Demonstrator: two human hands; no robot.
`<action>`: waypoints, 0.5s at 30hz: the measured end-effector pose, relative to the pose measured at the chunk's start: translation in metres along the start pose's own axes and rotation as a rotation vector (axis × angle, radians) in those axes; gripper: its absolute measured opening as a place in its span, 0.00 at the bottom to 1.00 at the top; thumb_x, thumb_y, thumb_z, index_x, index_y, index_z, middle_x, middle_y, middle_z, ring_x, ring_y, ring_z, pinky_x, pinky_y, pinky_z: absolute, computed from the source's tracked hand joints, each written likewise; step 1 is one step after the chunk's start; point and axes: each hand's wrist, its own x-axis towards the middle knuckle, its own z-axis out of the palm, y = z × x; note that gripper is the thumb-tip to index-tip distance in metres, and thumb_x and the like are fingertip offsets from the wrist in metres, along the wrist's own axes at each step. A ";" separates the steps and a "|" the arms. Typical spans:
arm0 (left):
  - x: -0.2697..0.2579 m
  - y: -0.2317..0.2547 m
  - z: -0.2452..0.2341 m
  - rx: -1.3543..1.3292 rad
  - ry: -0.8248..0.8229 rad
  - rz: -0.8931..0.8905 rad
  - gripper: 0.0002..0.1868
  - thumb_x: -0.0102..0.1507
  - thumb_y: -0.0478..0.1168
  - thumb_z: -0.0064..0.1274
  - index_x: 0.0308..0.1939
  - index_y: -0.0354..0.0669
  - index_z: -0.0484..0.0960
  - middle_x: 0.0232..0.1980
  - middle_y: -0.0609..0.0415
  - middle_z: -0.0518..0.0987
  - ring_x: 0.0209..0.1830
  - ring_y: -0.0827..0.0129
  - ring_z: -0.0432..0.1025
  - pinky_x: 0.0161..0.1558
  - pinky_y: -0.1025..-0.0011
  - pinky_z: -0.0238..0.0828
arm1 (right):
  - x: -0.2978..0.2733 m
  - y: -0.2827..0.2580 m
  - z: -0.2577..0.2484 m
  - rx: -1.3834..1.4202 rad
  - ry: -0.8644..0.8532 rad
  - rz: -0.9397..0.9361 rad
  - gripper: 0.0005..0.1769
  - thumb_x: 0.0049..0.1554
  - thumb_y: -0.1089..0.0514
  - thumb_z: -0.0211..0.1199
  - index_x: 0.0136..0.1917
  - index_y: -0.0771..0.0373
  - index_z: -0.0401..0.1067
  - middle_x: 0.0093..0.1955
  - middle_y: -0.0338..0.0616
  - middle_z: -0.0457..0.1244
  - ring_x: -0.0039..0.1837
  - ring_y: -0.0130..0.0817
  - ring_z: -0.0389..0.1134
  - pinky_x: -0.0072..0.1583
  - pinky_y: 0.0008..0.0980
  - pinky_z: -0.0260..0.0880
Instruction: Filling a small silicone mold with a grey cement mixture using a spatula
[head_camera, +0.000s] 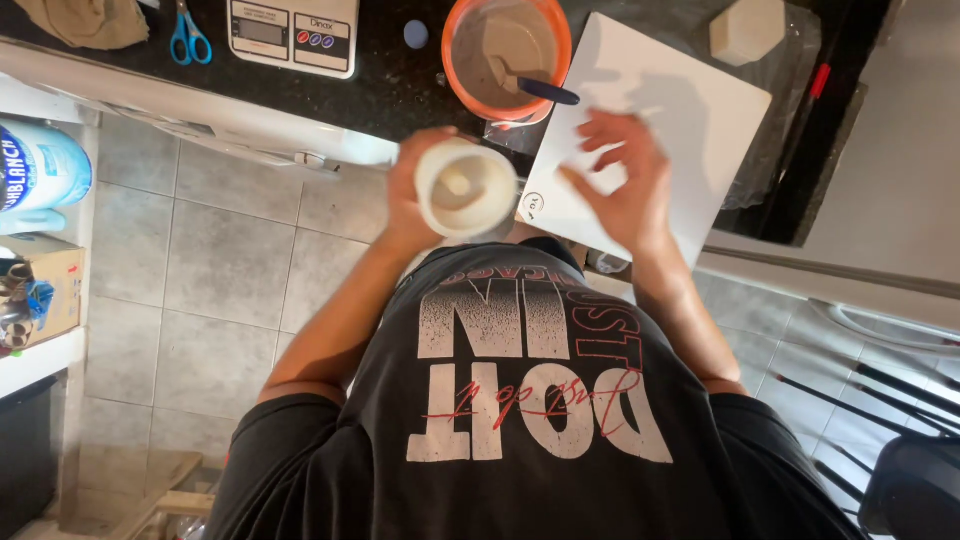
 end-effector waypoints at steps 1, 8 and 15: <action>-0.002 -0.006 -0.014 0.001 0.001 -0.003 0.36 0.49 0.43 0.80 0.54 0.31 0.78 0.52 0.38 0.81 0.55 0.52 0.76 0.63 0.62 0.66 | 0.007 0.013 0.000 0.001 -0.002 0.002 0.33 0.52 0.70 0.80 0.67 0.73 0.69 0.55 0.53 0.68 0.49 0.41 0.71 0.48 0.32 0.71; 0.003 -0.038 -0.060 0.310 0.026 -0.199 0.52 0.51 0.36 0.81 0.70 0.45 0.59 0.69 0.49 0.68 0.70 0.58 0.66 0.77 0.59 0.57 | 0.058 0.069 0.041 -0.011 0.028 0.159 0.18 0.58 0.60 0.77 0.56 0.62 0.72 0.44 0.42 0.69 0.39 0.27 0.65 0.41 0.26 0.65; 0.022 -0.019 -0.044 -0.026 -0.103 -0.115 0.44 0.56 0.36 0.75 0.68 0.45 0.62 0.68 0.44 0.71 0.70 0.54 0.69 0.76 0.54 0.62 | 0.092 0.067 0.068 -0.284 -0.131 -0.249 0.06 0.67 0.61 0.62 0.52 0.68 0.75 0.45 0.49 0.69 0.37 0.39 0.68 0.41 0.34 0.67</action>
